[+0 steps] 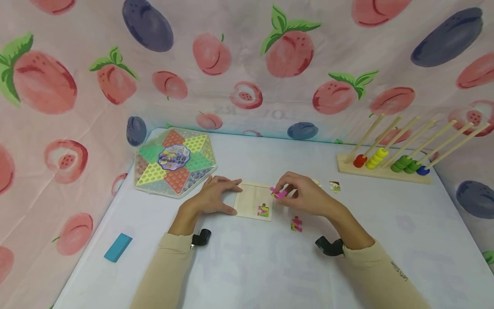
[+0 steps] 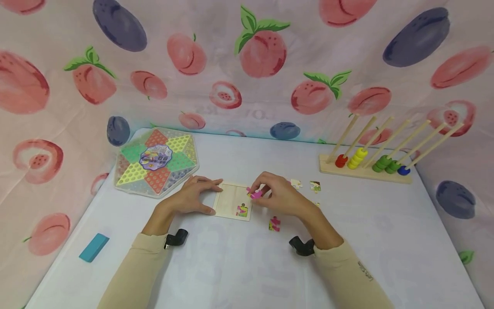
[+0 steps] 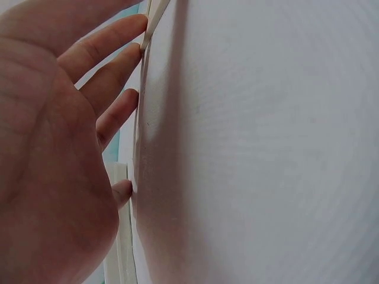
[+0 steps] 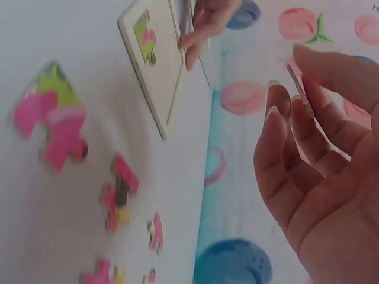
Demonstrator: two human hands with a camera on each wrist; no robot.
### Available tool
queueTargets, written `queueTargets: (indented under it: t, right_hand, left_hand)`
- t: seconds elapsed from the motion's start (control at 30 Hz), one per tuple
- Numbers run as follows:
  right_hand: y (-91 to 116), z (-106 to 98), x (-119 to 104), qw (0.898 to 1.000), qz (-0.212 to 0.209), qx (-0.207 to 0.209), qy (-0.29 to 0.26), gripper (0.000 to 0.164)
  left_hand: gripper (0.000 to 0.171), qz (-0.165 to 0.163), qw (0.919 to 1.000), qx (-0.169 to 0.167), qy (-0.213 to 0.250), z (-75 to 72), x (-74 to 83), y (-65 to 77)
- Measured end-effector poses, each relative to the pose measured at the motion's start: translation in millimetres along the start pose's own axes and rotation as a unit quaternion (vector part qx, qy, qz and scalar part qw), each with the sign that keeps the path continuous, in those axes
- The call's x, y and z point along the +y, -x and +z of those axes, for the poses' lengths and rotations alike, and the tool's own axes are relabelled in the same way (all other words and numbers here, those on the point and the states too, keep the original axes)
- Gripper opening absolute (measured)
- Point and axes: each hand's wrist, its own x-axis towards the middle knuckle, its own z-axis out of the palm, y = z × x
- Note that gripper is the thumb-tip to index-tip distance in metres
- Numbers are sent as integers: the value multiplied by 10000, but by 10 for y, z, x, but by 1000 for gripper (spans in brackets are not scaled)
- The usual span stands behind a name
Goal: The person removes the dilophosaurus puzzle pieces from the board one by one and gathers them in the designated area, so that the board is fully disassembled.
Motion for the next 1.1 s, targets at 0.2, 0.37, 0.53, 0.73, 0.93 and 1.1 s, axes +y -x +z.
queueTargets:
  t: [0.2,0.37,0.53,0.73,0.93,1.1]
  right_hand:
    - [282,-224,141,9989,58,473,-3,19]
    - [575,-348,298,9967,127,771,225,25]
    - [844,-381,428,9961,453,761,32,28]
    - [1051,-369,527,9916,1029,704,-358,30]
    - [1143,-293,602,9862,1418,667,-536,29]
    - [1145,-189,638,9837,1582,600,-610,25]
  left_hand:
    - [73,-5,10000,20,41,5,10,6]
    - [73,-9,10000,54,82,14,8,6]
    - [73,-23,9999,64,80,17,4,10]
    - [71,0,10000,68,51,14,1,21]
    - [70,0,10000,45,58,22,-4,22]
    - [70,44,10000,27,67,11,2,16]
